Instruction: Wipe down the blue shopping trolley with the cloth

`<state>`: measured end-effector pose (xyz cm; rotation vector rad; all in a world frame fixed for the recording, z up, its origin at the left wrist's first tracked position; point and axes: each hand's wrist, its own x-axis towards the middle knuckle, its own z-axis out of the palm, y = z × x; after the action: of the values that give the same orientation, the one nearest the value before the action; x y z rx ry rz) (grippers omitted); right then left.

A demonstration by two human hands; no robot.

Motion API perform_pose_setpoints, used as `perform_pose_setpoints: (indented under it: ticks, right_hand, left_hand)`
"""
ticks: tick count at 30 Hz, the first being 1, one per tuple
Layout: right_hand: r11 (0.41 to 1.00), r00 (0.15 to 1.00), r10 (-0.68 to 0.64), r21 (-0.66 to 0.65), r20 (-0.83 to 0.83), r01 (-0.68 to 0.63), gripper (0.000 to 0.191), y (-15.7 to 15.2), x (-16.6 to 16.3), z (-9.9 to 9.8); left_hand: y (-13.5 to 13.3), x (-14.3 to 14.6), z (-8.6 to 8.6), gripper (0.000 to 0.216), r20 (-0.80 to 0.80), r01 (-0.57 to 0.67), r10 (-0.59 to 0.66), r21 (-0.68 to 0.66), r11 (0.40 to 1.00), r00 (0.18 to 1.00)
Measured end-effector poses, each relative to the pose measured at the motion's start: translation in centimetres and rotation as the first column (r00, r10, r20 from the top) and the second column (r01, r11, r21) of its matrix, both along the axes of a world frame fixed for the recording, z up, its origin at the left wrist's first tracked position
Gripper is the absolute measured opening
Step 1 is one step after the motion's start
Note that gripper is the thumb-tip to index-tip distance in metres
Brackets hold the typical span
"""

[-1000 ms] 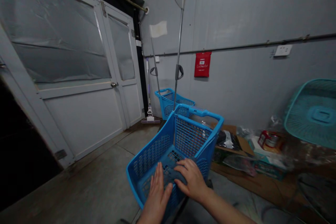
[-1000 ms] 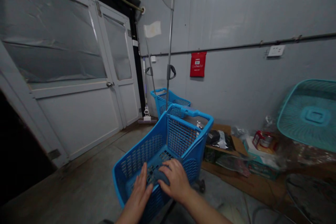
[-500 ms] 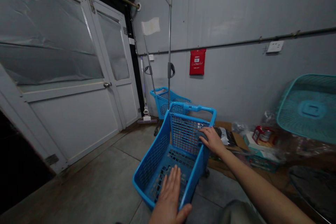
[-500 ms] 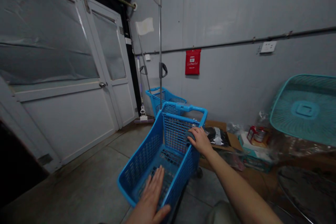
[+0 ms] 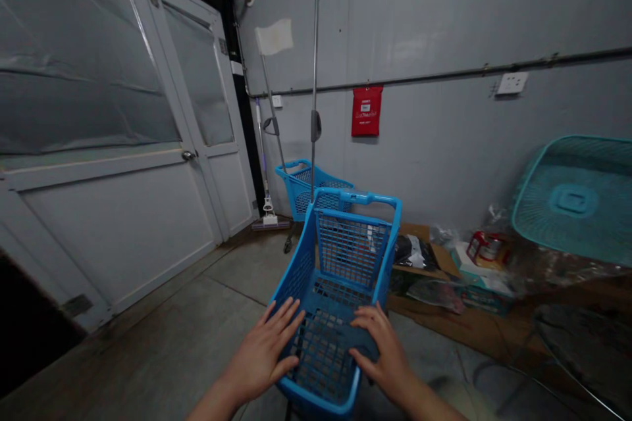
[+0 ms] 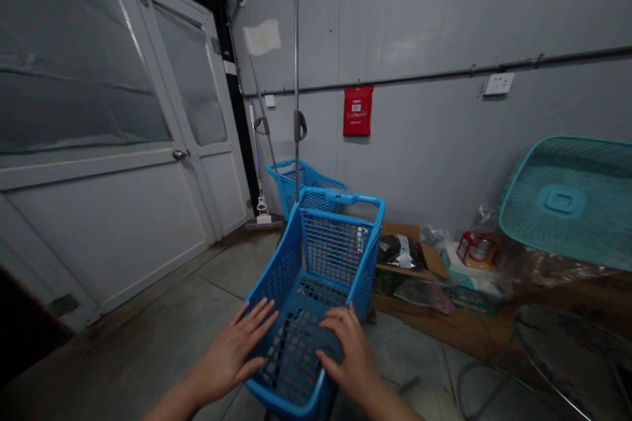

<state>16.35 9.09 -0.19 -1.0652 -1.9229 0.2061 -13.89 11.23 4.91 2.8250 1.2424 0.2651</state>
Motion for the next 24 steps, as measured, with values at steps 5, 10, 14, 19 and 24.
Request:
perform_pose_setpoints:
  ticks: [5, 10, 14, 19, 24]
  right_hand:
    - [0.999, 0.998, 0.01, -0.031, -0.066, -0.012, 0.033, 1.2, -1.8, 0.3]
    - [0.997, 0.997, 0.057, -0.052, -0.052, -0.059, 0.03, 3.9, -2.1, 1.4]
    - [0.983, 0.986, 0.168, -0.074, 0.022, -0.166, 0.031, 6.5, -1.5, 2.6]
    - [0.97, 0.966, 0.224, -0.121, 0.125, -0.21, 0.032, 10.6, -1.1, 4.5]
    - [0.981, 0.944, 0.151, -0.159, 0.295, -0.107, 0.035, 11.7, -1.5, 6.0]
  left_hand:
    - [-0.4, -1.1, 0.5, 0.057, 0.007, 0.029, -0.029, -0.112, 0.993, 1.0]
    - [-0.5, -1.0, 1.2, 0.054, -0.039, -0.025, 0.017, -0.201, 0.979, 0.999]
    - [-1.6, -0.1, 1.0, 0.063, -0.056, -0.134, 0.125, -0.218, 0.967, 0.991]
    - [-3.1, 2.7, -0.7, 0.081, -0.013, -0.26, 0.265, -0.244, 0.934, 0.964]
    - [-3.1, 4.2, -0.5, 0.094, 0.119, -0.094, 0.125, -0.234, 0.968, 0.985]
